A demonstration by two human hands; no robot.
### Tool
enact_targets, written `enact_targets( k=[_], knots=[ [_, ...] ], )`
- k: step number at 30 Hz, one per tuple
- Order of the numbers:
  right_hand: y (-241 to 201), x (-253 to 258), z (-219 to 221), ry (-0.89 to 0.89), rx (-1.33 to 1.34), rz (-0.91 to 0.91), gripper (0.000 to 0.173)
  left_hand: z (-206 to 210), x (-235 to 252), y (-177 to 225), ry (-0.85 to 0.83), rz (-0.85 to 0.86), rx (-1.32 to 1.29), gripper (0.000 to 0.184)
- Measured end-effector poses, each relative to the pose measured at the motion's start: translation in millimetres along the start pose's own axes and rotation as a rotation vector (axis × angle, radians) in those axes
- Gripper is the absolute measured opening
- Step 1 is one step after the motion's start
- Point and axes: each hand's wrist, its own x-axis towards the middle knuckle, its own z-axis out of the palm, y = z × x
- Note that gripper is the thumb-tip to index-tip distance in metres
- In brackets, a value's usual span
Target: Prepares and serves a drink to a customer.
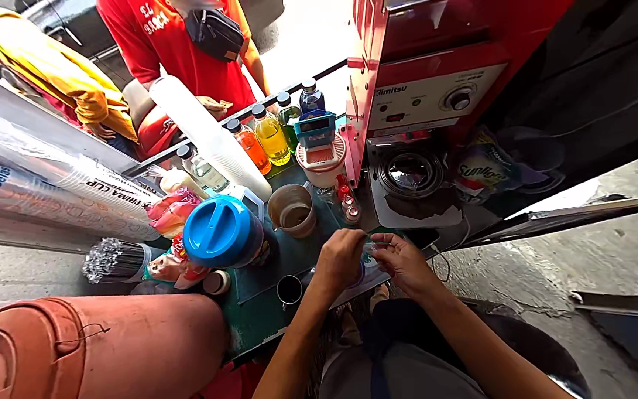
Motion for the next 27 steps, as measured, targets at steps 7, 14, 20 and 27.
enact_targets(
  k=[7,14,20,27],
  knots=[
    [3.2,-8.3,-18.7,-0.115,-0.503,0.014,0.04,-44.4,-47.0,25.1,-0.155,-0.575,0.27,0.052],
    [-24.9,-24.6,14.0,-0.195,0.167,0.007,0.021,-62.4,-63.2,22.7,0.205,-0.572,-0.613,0.024],
    [-77.2,-41.4,61.6,-0.343,-0.432,-0.568,0.069,-95.9,-18.8,60.8,0.436,-0.157,-0.727,0.018],
    [-225.8,0.2,125.6,-0.006,-0.458,-0.981,0.021,-183.3,65.0,66.8,0.669,0.013,-0.465,0.027]
  ],
)
